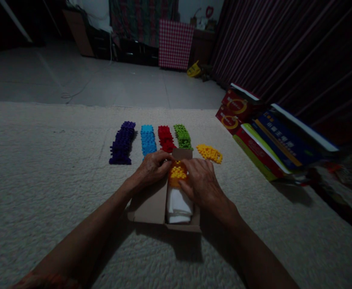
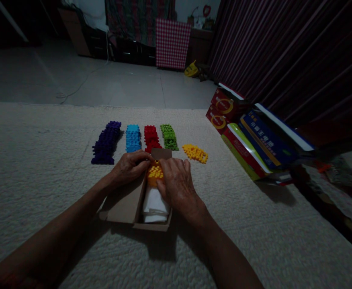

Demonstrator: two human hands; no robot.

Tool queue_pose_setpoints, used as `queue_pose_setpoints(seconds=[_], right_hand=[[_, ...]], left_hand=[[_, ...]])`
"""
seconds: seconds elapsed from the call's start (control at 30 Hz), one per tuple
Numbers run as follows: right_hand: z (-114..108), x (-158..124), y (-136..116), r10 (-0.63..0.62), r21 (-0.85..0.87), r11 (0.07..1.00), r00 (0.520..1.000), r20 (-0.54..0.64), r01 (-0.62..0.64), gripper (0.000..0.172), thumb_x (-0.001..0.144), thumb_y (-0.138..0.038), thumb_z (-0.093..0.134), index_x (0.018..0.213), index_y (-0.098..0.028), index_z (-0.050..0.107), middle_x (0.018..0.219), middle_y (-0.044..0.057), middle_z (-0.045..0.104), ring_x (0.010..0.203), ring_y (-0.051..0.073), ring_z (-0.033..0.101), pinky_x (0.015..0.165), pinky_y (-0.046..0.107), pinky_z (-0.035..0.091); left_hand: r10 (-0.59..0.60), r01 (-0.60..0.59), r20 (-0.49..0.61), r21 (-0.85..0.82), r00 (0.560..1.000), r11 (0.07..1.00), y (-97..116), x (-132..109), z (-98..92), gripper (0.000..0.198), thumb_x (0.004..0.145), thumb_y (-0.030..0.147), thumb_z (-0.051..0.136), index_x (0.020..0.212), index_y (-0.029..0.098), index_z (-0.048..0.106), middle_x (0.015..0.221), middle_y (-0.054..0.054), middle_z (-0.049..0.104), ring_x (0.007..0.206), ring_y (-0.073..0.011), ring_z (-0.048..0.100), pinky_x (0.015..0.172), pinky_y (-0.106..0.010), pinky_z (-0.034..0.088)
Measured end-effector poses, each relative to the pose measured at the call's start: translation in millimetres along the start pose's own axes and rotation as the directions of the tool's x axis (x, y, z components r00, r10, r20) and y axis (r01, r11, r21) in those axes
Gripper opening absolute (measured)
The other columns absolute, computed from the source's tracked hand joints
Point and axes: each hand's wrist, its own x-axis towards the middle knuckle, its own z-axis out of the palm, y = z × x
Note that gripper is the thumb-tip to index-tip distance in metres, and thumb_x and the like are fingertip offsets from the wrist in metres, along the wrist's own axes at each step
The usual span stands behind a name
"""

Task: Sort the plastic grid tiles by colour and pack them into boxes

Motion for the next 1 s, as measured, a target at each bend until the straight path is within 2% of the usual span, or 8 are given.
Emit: queue_pose_setpoints(seconds=[0.17,0.3,0.4,0.53,0.77,1.0], right_hand=[[1,4,-2,-0.002,-0.046,0.999,1.000,0.026,0.003,0.039,0.085,-0.028,0.067,0.121,-0.018,0.055,0.112,0.014,0.062,0.105,0.032,0.052,0.094,0.048,0.036],[3,8,-4,0.016,-0.061,0.998,1.000,0.000,-0.016,0.037,0.082,-0.029,0.070,0.116,-0.018,0.057,0.111,0.014,0.059,0.104,0.032,0.051,0.092,0.045,0.036],[5,7,-4,0.004,-0.033,0.999,1.000,-0.027,-0.005,0.033,0.082,-0.025,0.070,0.112,-0.020,0.057,0.114,0.013,0.059,0.106,0.031,0.051,0.091,0.044,0.036],[12,3,-4,0.018,0.018,1.000,1.000,-0.004,-0.017,0.027,0.083,-0.022,0.067,0.107,-0.020,0.056,0.108,0.011,0.062,0.102,0.029,0.053,0.089,0.042,0.036],[11,9,1,0.060,0.062,0.996,0.998,0.037,-0.062,0.026,0.080,-0.021,0.069,0.101,-0.023,0.054,0.099,0.007,0.065,0.095,0.027,0.055,0.086,0.040,0.036],[3,13,1,0.052,0.142,0.988,0.996,0.074,-0.062,0.028,0.080,-0.017,0.071,0.104,-0.022,0.056,0.104,0.006,0.068,0.101,0.026,0.056,0.093,0.041,0.037]], left_hand=[[-0.014,0.014,0.013,0.011,1.000,1.000,2,1,-2.2,0.020,0.085,0.018,0.053,0.087,0.017,0.073,0.087,-0.005,0.074,0.081,-0.0160,0.067,0.079,-0.029,0.052],[-0.025,0.025,0.030,-0.007,0.999,1.000,5,1,-3.6,0.021,0.084,0.017,0.052,0.086,0.018,0.074,0.086,-0.004,0.075,0.080,-0.0160,0.067,0.080,-0.029,0.052],[-0.073,0.074,0.026,-0.035,0.997,0.997,5,1,-2.4,0.022,0.082,0.017,0.053,0.089,0.017,0.074,0.084,-0.003,0.075,0.076,-0.0151,0.067,0.075,-0.028,0.053],[-0.123,0.124,0.025,-0.058,0.992,0.991,-1,1,1.1,0.022,0.082,0.018,0.055,0.093,0.016,0.073,0.084,-0.003,0.074,0.075,-0.0149,0.066,0.071,-0.026,0.052],[-0.130,0.130,0.010,-0.036,0.991,0.991,-4,1,3.4,0.023,0.081,0.018,0.055,0.095,0.015,0.074,0.083,-0.004,0.074,0.074,-0.0153,0.066,0.070,-0.026,0.052],[-0.112,0.112,0.013,-0.066,0.994,0.991,-3,0,4.1,0.024,0.081,0.018,0.053,0.091,0.016,0.074,0.087,-0.005,0.076,0.079,-0.0172,0.069,0.076,-0.029,0.054]])
